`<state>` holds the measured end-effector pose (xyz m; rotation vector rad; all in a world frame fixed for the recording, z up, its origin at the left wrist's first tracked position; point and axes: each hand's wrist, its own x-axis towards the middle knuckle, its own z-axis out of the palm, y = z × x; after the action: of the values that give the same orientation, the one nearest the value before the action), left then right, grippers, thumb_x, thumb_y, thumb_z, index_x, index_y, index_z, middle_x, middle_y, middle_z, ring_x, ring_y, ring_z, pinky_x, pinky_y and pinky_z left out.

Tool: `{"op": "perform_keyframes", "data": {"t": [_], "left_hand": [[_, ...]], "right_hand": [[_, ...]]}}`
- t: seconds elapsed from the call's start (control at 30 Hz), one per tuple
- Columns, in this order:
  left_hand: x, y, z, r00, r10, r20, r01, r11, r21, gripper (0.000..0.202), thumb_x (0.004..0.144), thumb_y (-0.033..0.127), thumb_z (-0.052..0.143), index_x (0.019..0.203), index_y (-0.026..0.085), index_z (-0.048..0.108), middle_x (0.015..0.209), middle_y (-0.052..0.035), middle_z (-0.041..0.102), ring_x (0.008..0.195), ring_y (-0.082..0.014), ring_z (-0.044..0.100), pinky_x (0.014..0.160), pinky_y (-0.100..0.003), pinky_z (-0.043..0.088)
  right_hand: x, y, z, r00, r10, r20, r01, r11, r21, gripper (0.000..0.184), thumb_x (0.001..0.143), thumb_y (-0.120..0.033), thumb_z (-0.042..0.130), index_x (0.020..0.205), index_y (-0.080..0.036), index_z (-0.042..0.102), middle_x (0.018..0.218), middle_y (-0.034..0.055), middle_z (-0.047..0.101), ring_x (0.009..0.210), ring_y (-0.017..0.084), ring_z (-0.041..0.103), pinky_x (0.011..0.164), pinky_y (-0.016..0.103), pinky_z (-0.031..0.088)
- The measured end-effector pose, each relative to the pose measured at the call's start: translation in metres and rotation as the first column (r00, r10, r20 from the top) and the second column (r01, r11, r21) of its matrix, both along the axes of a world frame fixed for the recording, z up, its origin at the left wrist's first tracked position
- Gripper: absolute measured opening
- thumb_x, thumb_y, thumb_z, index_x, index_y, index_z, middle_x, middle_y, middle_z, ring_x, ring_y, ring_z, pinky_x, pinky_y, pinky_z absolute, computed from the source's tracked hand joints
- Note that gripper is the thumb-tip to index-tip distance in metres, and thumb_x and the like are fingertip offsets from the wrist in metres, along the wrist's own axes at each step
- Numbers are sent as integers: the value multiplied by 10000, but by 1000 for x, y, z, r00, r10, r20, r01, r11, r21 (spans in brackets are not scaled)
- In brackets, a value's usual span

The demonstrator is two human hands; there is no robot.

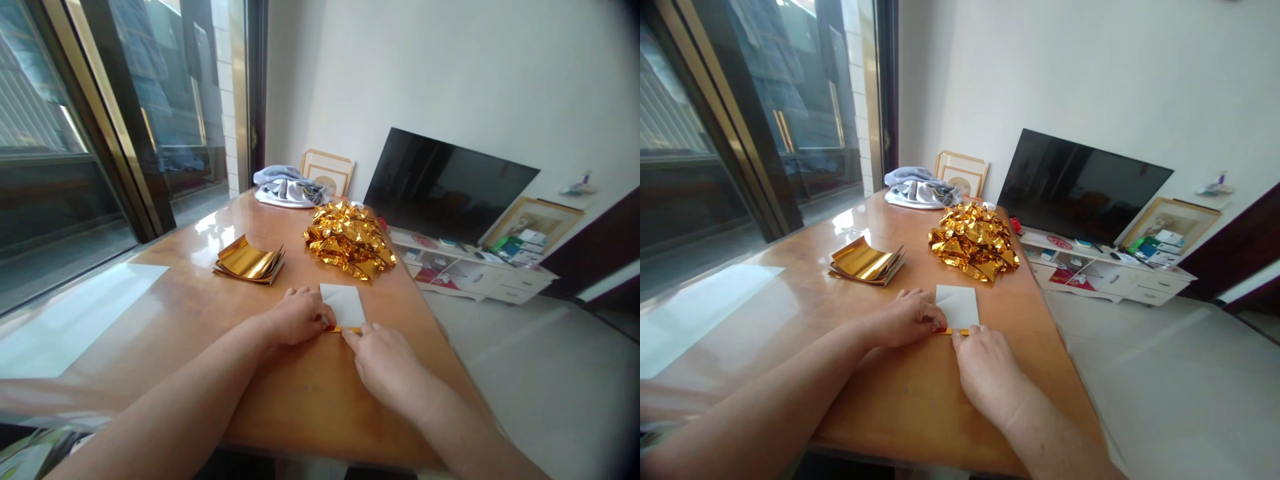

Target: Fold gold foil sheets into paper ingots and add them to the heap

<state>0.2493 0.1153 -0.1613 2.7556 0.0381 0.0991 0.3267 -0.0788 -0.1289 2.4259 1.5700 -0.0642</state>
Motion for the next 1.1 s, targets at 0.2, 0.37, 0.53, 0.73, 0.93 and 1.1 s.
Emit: {"op": "perform_keyframes", "data": {"t": [0.2,0.37,0.53,0.73,0.93,1.1], "left_hand": [[3,1,-4,999,45,-9,-45,999,-13,305,849,243,542,1030,387,741,1001,-31,643,1063,-276,527,955,-453,351],[5,3,-6,999,49,-16,-49,998,-26,282,841,280,561,1030,375,747,991,-32,650,1080,-279,526,963,-449,359],[7,7,-6,998,58,-22,-59,997,-46,299,819,262,560,1023,366,752,999,-31,655,1065,-271,546,950,-439,382],[8,7,-6,998,61,-15,-62,997,-44,280,871,346,534,1040,368,756,1043,-38,664,1066,-274,562,961,-453,382],[10,6,-10,997,78,-8,-78,996,-46,259,880,420,547,995,334,761,997,-31,700,1051,-267,567,955,-435,386],[11,8,-12,997,75,0,-75,996,-52,248,874,352,539,995,346,755,1021,-24,701,1066,-271,567,959,-452,384]], "right_hand": [[-3,2,-1,998,48,46,-46,998,-46,528,862,-128,487,1376,-228,560,1025,158,708,900,301,662,720,350,444],[-8,4,1,997,58,59,-53,994,-93,644,839,-128,516,1469,-243,450,1002,156,714,890,302,678,708,339,447],[-10,7,2,994,93,58,-88,992,-86,649,829,-135,528,1458,-273,444,1030,143,730,897,297,691,727,342,453],[-7,9,-1,996,83,38,-79,992,-95,678,824,-140,540,1465,-330,427,1124,126,719,949,286,680,760,341,452],[-8,8,-2,997,47,69,-42,997,-67,702,831,-185,552,1482,-399,398,1109,129,689,963,286,649,769,342,441],[-4,-1,-3,999,34,26,-34,999,17,632,873,-197,479,1454,-439,432,1105,115,673,981,279,628,782,349,431]]}}
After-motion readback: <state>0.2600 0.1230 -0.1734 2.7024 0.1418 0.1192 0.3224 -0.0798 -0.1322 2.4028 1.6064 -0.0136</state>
